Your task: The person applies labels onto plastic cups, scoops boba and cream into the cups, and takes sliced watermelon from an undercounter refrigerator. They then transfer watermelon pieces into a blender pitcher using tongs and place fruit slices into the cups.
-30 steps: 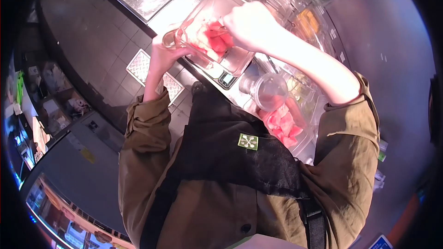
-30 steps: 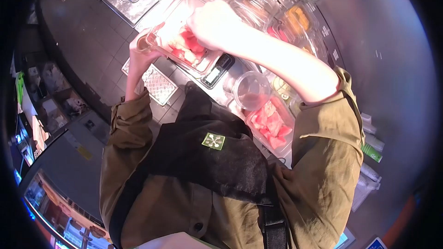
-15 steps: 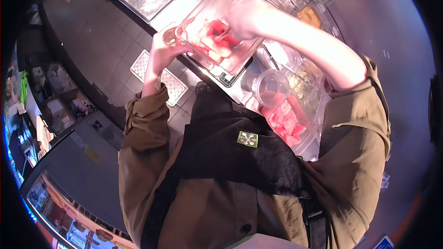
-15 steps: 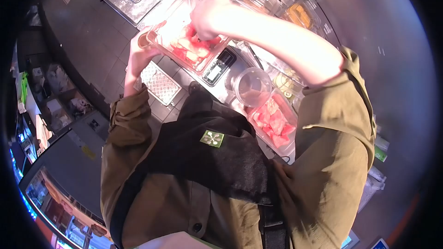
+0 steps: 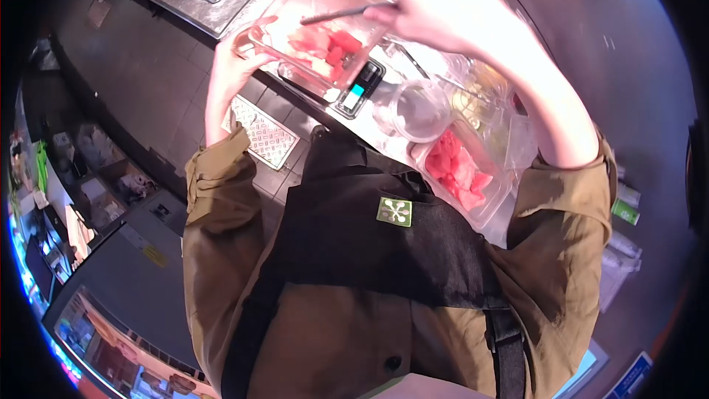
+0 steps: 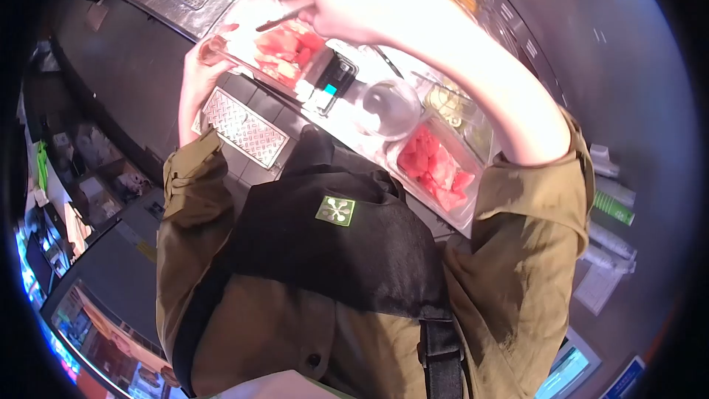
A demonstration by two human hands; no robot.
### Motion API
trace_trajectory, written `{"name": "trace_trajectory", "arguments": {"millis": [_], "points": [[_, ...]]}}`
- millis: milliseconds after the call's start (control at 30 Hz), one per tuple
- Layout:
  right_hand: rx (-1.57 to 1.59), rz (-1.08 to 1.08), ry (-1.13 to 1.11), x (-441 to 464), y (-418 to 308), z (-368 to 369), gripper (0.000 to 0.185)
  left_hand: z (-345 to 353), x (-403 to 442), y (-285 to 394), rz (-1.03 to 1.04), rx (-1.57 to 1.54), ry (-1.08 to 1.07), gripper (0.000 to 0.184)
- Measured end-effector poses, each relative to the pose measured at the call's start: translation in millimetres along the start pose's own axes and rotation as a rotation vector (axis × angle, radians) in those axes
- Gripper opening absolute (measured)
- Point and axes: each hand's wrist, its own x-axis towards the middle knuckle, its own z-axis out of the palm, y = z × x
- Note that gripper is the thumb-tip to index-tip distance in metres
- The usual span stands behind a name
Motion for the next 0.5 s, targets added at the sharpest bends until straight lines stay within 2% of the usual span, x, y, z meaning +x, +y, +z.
{"name": "trace_trajectory", "arguments": {"millis": [33,67,133,200,233,267,333,400,467,500], "points": [[0.205,0.084,-0.277,-5,9,20,0.024,-3,-1,-3,0.033,0.08,-0.007,0.048],[0.196,0.126,-0.225,-18,9,16,0.024,-1,-3,3,0.029,0.254,0.027,0.046],[0.153,0.21,-0.139,-46,12,-7,0.025,6,-8,15,0.012,0.401,0.108,0.046],[0.274,0.358,0.094,-91,16,-19,0.026,0,-11,13,-0.019,0.429,0.108,0.049],[0.398,0.43,0.178,-118,19,-24,0.027,-1,-13,12,0.047,0.356,0.118,0.051],[0.628,0.536,0.201,-150,23,-20,0.03,-3,-17,11,0.112,0.281,0.129,0.053],[0.621,0.579,0.193,-224,36,0,0.034,-28,-28,1,0.086,0.286,0.172,0.052],[0.755,0.893,-0.047,-289,25,17,0.035,-34,-44,15,0.119,0.43,0.28,0.043],[0.7,1.235,-0.185,-351,0,64,0.03,-31,-59,26,0.117,0.365,0.427,0.036],[0.622,1.259,-0.245,-372,-16,84,0.028,-25,-63,33,0.103,0.357,0.51,0.035]]}}
